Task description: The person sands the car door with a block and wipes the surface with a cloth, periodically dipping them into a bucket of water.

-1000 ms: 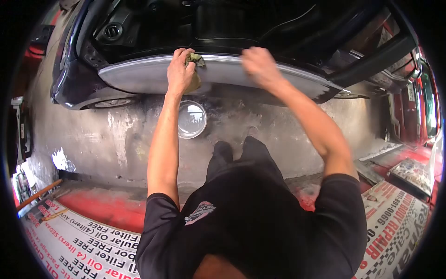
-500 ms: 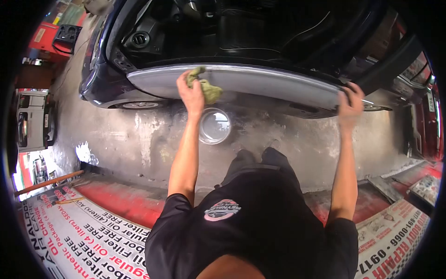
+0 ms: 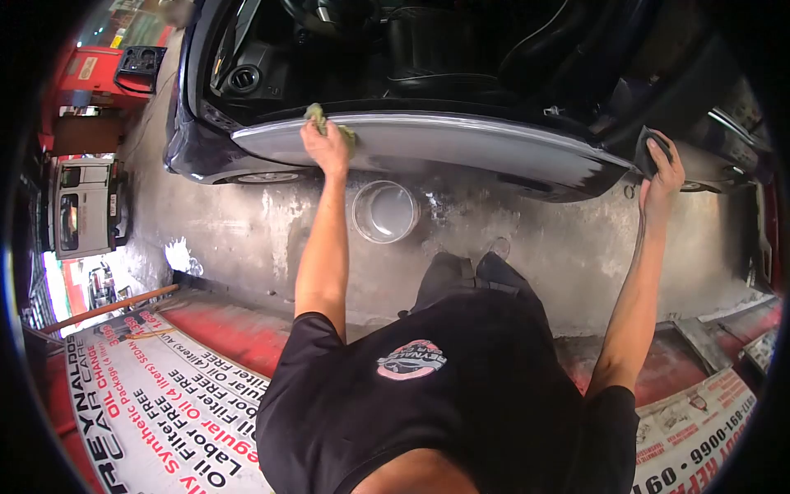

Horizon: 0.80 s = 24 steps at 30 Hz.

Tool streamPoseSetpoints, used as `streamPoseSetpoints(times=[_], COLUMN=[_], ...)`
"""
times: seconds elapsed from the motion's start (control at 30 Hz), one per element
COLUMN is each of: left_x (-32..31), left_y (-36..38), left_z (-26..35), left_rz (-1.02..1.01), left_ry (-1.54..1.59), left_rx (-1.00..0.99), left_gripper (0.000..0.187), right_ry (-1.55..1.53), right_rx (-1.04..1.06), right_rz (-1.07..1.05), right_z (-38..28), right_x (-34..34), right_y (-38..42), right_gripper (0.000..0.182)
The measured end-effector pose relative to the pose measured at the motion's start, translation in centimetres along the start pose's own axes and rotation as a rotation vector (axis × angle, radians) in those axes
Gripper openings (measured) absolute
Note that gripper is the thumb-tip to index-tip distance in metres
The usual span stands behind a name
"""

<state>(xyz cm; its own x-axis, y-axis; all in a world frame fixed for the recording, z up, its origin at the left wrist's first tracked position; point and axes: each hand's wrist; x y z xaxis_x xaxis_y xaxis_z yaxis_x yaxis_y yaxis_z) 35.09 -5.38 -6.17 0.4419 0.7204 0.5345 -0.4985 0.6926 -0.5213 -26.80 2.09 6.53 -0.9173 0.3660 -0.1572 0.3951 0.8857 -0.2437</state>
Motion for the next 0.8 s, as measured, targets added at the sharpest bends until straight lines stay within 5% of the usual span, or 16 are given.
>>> streamPoseSetpoints(times=[0.17,0.37,0.6,0.8], left_x=[-2.6,-6.7,-11.3,-10.4], left_y=[7.7,17.1,24.2,21.4], left_z=[10.6,22.3,33.4,32.7], left_rz=[-0.035,-0.301,-0.625,-0.752], left_ry=[0.159,0.286,0.381,0.291], left_rx=[-0.103,-0.19,-0.599,-0.745], left_gripper=[0.04,0.055,0.072,0.081], right_ry=[-0.047,-0.083,-0.109,-0.237], right_rx=[-0.021,-0.052,-0.072,-0.106], right_rz=[-0.014,-0.064,-0.058,0.036], right_z=[0.5,0.7,0.1,2.1], right_x=[-0.5,-0.2,-0.7,0.6], right_y=[-0.3,-0.7,-1.2,-2.5], right_gripper=[0.024,0.024,0.023,0.029])
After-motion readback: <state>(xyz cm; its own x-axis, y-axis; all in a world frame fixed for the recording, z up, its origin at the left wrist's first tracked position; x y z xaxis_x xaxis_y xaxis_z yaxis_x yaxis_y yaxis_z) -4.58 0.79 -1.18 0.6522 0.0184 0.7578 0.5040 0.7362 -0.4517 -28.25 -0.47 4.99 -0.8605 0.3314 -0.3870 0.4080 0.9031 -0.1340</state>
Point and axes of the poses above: each hand's wrist, its own y-axis away from the middle knuckle, its own x-axis out of the back of the hand, z = x × y, and after that the axes turned 1 degree about x, right-handed
